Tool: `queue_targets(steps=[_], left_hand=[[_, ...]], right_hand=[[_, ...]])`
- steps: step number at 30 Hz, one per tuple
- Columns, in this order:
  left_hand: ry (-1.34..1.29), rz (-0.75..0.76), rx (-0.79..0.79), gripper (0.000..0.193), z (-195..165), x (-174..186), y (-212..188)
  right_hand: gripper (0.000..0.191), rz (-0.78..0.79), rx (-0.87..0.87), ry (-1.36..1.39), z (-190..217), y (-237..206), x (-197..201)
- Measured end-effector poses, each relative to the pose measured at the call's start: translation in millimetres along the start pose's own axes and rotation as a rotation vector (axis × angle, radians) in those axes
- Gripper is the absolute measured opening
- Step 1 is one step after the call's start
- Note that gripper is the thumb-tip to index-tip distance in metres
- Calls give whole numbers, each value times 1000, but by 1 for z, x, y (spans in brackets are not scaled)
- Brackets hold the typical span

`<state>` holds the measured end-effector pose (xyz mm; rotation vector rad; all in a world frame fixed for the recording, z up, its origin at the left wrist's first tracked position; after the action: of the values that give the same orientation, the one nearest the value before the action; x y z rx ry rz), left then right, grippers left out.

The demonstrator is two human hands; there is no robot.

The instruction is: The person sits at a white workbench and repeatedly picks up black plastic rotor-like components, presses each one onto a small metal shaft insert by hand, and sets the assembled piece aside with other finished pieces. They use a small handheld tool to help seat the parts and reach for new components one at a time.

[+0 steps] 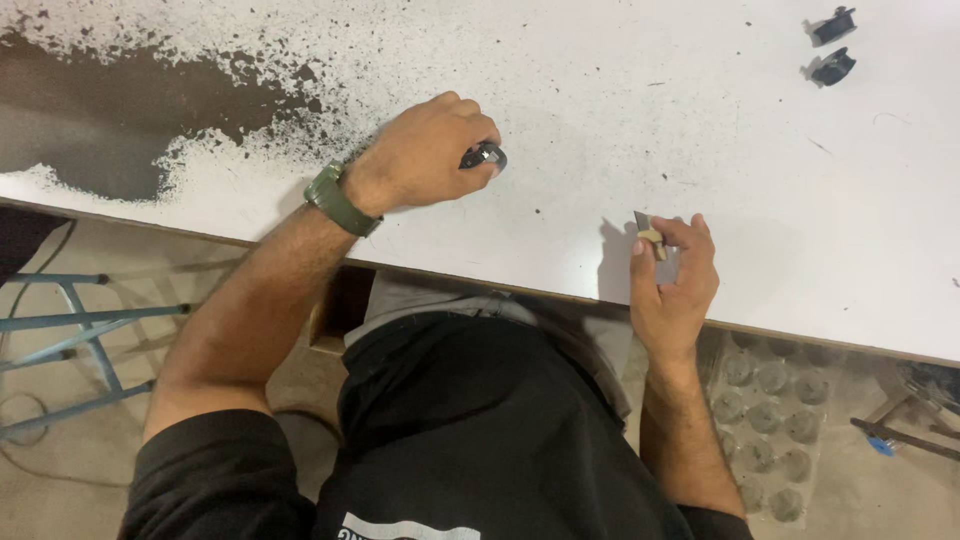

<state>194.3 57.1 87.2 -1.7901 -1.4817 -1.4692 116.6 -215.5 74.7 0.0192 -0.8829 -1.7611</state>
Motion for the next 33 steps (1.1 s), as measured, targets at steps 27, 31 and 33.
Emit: queue_targets(steps=[27,31,33], left_hand=[[-162,-502,-90,23,-117,2,-88],[-176,-543,-17,22,-110,-3,-95],[-201,-555,0,22,-107,-4,-98]], right_hand=[[39,76,282,-148,58,-38,-32],[33,44,387,-46,65,-51,-25],[37,83,337,62,62,-55,-30]])
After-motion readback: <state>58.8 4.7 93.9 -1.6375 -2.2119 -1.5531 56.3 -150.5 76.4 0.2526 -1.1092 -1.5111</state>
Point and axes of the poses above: each hand's wrist, its own y-axis towards the middle knuckle, its own x-axis out of the back of the hand, z = x × y, the point moved 10 cm from there along y, towards the middle knuckle, and after that the axes turned 14 degrees about -z, right-handed, at the moved point
